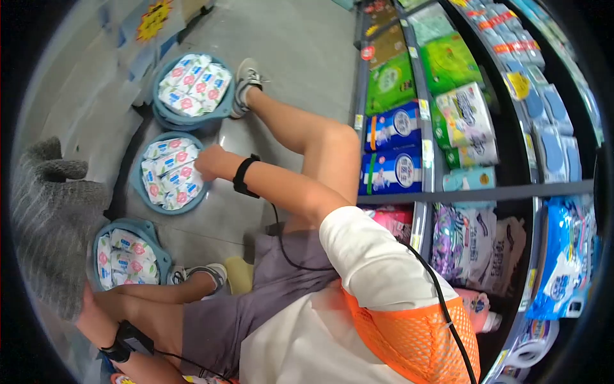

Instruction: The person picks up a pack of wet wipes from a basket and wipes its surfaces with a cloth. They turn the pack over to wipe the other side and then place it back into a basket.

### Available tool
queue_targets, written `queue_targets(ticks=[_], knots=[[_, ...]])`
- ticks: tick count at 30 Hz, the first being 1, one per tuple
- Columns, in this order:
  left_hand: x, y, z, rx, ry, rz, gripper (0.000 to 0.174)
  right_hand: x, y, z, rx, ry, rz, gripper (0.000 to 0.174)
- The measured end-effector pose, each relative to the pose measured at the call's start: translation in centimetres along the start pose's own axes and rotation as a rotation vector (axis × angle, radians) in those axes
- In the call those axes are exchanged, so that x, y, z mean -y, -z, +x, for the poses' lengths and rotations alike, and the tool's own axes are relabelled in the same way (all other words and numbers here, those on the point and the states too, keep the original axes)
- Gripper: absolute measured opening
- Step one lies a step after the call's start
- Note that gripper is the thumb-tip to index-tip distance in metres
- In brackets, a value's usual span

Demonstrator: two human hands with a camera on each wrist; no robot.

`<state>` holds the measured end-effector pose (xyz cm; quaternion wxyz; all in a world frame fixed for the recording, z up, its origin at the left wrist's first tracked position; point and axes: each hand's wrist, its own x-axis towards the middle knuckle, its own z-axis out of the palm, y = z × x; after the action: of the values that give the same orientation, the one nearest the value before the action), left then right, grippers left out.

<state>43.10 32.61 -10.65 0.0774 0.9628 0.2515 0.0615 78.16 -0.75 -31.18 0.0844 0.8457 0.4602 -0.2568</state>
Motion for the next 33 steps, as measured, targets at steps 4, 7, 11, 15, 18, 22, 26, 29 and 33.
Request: queue_targets(ticks=[4, 7, 11, 15, 18, 22, 26, 29, 33], knots=[[-1.2, -0.8, 2.0, -0.069, 0.040, -0.253, 0.041, 2.0, 4.5, -3.3, -0.045, 0.042, 0.116, 0.036], [-2.5, -1.5, 3.3, -0.092, 0.083, -0.512, 0.042, 2.7, 7.5, -5.9, -0.185, 0.064, 0.190, 0.037], [-4.5, -2.4, 5.3, -0.133, 0.146, -0.955, 0.042, 3.3, 10.4, -9.5, -0.310, 0.059, 0.164, 0.040], [-6.2, -2.8, 7.3, -0.185, 0.173, -1.409, 0.043, 3.5, 11.9, -12.5, -0.270, 0.042, 0.112, 0.039], [-7.2, -2.1, 8.8, -0.242, 0.159, -1.725, 0.044, 3.5, 13.5, -14.0, -0.223, 0.035, 0.011, 0.037], [-7.6, -0.7, 10.0, -0.294, 0.086, -2.080, 0.045, 3.8, 16.2, -13.4, -0.084, 0.068, -0.148, 0.034], [-8.5, 0.4, 10.7, -0.307, -0.019, -2.185, 0.047, 5.0, 19.6, -13.9, -0.024, 0.164, -0.143, 0.040], [-10.9, 2.1, 10.1, -0.331, -0.026, -2.075, 0.049, 4.3, 19.0, -13.2, -0.197, 0.243, -0.028, 0.044], [-11.4, 1.4, 10.6, -0.299, 0.054, -1.986, 0.049, 4.0, 22.5, -16.4, -0.408, 0.106, -0.108, 0.042]])
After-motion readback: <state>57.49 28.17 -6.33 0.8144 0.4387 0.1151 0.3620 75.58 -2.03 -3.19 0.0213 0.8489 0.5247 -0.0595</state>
